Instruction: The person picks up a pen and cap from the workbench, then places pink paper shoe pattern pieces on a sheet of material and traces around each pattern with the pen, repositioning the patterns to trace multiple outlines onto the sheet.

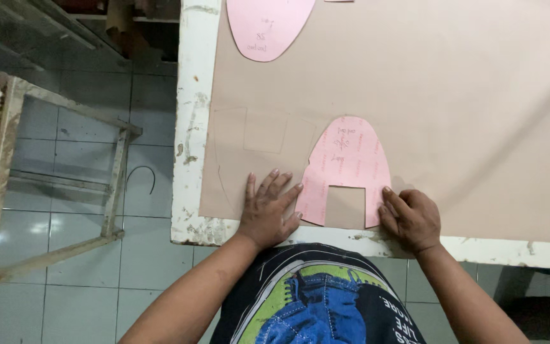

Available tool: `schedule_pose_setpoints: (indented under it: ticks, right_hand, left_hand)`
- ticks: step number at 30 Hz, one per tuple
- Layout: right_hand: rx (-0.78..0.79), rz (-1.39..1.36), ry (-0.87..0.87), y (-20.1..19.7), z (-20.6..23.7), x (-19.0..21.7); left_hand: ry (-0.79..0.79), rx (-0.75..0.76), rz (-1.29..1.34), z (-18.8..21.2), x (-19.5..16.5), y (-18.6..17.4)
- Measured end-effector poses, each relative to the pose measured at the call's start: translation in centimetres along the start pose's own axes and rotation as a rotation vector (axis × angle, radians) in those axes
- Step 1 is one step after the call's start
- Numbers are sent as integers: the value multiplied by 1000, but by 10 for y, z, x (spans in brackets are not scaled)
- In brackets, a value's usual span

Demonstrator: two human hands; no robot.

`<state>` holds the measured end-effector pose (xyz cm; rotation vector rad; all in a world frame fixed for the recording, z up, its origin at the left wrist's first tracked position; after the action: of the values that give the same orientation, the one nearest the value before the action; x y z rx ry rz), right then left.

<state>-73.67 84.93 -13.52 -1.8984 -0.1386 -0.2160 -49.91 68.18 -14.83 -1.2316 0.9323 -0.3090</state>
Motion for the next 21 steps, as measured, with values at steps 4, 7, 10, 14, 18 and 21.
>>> schedule_pose_setpoints:
  ticks: [4, 7, 10, 14, 18, 21]
  right_hand:
    - [35, 13, 15, 6, -1, -2]
    - [96, -19, 67, 5, -6, -3]
    - [211, -59, 165, 5, -20, -9]
    - [280, -202, 432, 15, -58, -26]
    - [119, -569, 472, 42, -148, -39]
    - [65, -751, 477, 70, -233, -51]
  left_hand:
    - [-30, 244, -56, -27, 13, 6]
    - [-66, -19, 40, -86, 39, -30]
    - [-147, -128, 32, -151, 79, -57]
    - [-249, -182, 22, -224, 120, -81]
    - [-294, -205, -6, -265, 144, -92]
    - [-310, -179, 34, -269, 152, -89]
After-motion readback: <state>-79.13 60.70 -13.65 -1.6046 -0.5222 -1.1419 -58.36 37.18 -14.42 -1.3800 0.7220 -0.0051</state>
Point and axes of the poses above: each hand's wrist, its own z-axis away from the middle knuckle, its own y-axis out of the palm, x = y × z, the point moved 8 cm from there along -z, towards the middle knuckle, and after that the axes turned 10 degrees about -y, right-handed, at the moved point
